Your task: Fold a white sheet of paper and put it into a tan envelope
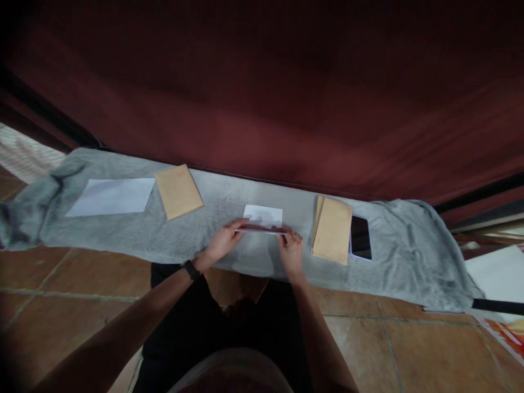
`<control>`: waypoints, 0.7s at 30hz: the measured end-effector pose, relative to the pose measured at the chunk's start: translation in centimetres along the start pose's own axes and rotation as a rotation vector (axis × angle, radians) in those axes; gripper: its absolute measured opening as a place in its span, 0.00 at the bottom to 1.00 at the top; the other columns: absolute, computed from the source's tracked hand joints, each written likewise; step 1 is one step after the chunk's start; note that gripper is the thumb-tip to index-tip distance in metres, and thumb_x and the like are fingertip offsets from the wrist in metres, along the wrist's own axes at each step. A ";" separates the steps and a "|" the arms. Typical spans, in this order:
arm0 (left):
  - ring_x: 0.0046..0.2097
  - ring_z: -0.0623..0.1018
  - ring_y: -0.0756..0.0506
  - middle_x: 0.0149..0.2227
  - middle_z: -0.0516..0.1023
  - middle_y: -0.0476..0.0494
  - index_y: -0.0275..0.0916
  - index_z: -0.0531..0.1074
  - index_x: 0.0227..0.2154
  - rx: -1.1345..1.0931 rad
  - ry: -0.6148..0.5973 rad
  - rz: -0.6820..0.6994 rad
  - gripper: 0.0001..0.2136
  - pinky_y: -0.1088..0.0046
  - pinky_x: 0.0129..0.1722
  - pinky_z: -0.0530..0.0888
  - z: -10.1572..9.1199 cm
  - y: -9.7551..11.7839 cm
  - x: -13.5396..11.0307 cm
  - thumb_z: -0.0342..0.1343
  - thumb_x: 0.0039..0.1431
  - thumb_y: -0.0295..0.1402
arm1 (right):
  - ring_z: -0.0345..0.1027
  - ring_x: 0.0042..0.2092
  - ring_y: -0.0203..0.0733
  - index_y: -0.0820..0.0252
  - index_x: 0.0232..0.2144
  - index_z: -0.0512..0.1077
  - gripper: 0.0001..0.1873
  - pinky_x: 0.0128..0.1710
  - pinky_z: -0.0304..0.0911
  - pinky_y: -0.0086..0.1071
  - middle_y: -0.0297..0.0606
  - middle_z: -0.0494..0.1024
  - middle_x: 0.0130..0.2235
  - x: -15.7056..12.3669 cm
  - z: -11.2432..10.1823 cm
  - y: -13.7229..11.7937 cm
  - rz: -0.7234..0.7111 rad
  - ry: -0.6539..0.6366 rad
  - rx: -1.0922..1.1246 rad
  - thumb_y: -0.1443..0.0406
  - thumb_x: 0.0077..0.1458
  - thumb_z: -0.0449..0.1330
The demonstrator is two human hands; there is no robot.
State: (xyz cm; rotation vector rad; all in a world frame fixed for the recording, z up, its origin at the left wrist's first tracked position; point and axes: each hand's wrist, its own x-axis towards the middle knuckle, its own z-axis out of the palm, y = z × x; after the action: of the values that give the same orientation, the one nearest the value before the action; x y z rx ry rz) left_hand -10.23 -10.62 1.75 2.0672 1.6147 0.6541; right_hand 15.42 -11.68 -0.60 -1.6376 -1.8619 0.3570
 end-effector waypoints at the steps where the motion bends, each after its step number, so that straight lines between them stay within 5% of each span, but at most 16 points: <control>1: 0.50 0.79 0.43 0.49 0.81 0.42 0.42 0.69 0.59 -0.035 0.027 -0.081 0.21 0.65 0.52 0.74 0.2 0.1 0.5 0.53 0.63 0.28 | 0.73 0.48 0.48 0.57 0.44 0.76 0.12 0.52 0.62 0.42 0.43 0.81 0.43 0.3 0.3 -0.2 0.018 0.014 -0.034 0.63 0.65 0.53; 5: 0.39 0.80 0.44 0.38 0.82 0.45 0.40 0.63 0.64 -0.069 0.079 -0.316 0.26 0.69 0.41 0.74 0.5 1.1 2.3 0.55 0.63 0.31 | 0.72 0.46 0.47 0.58 0.53 0.70 0.16 0.51 0.59 0.41 0.42 0.81 0.42 1.3 1.2 -1.0 0.074 0.066 -0.098 0.63 0.66 0.52; 11: 0.42 0.81 0.38 0.41 0.82 0.40 0.40 0.60 0.65 0.115 0.040 -0.407 0.27 0.63 0.44 0.74 0.5 2.1 2.8 0.52 0.63 0.30 | 0.69 0.49 0.54 0.61 0.59 0.67 0.22 0.52 0.58 0.47 0.49 0.79 0.46 1.7 1.4 -1.4 0.101 0.043 -0.208 0.65 0.64 0.53; 16: 0.59 0.73 0.33 0.56 0.74 0.29 0.35 0.64 0.63 0.315 0.155 -0.161 0.24 0.52 0.60 0.67 1.3 3.3 2.5 0.48 0.64 0.27 | 0.64 0.59 0.55 0.60 0.60 0.68 0.22 0.60 0.57 0.50 0.52 0.73 0.58 2.4 2.1 -2.5 0.039 0.052 -0.018 0.64 0.67 0.49; 21: 0.72 0.54 0.38 0.70 0.58 0.31 0.30 0.58 0.67 0.325 -0.017 0.068 0.26 0.54 0.70 0.54 4.2 4.3 3.5 0.41 0.66 0.26 | 0.60 0.66 0.42 0.59 0.63 0.66 0.27 0.67 0.53 0.41 0.43 0.71 0.63 3.8 4.6 -5.0 -0.058 -0.078 0.221 0.58 0.72 0.38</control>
State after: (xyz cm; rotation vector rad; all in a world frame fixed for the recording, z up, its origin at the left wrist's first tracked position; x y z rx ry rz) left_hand -3.66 -8.37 1.31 2.3567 1.7429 0.4153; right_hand 8.55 -8.07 -0.16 -1.4366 -1.8499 0.5868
